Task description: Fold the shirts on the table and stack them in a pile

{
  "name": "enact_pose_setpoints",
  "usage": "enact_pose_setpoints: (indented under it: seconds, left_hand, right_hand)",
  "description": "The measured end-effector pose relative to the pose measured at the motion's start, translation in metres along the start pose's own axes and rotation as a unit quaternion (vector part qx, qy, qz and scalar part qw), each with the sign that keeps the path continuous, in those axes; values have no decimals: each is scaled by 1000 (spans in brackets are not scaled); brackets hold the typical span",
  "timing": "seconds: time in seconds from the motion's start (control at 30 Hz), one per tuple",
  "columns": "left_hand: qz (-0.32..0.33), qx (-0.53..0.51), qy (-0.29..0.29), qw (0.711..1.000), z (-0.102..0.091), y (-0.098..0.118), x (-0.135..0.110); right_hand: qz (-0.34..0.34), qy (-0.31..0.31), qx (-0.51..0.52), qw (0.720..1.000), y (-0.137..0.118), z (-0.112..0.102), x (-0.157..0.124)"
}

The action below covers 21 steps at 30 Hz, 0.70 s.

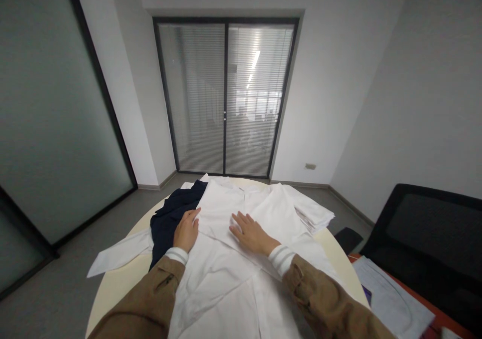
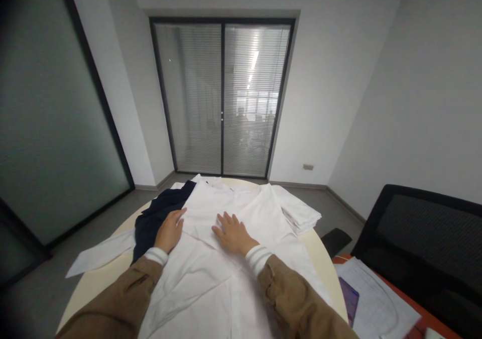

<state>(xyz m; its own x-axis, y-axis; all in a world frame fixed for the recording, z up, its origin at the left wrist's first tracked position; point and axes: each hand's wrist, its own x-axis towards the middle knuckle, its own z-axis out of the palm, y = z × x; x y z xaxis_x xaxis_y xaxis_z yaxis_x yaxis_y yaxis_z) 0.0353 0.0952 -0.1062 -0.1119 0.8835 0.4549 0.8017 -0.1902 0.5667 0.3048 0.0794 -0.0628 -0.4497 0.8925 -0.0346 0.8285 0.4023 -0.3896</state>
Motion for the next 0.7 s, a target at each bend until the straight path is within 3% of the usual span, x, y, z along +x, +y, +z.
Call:
enact_pose_setpoints:
  seconds: [0.1,0.2,0.37,0.53,0.7]
  left_hand:
    - [-21,-24,6,999,-1,0,2]
    - [-49,-55,0,997,-4,0,7]
    - [-140,-150,-48,978,-18,10,18]
    - [-107,-17,-158,981,-38,19,20]
    - [-61,19,-167,984,-48,35,15]
  right_hand:
    - [27,-40,-19,999,-9,19,-12]
    - [28,-54,-30,998,-7,24,-14]
    - [30,-18,-23,999,-5,27,-13]
    - [-5,64,-26,998,-3,37,-17]
    - [-16,75,0,997,1,36,-20]
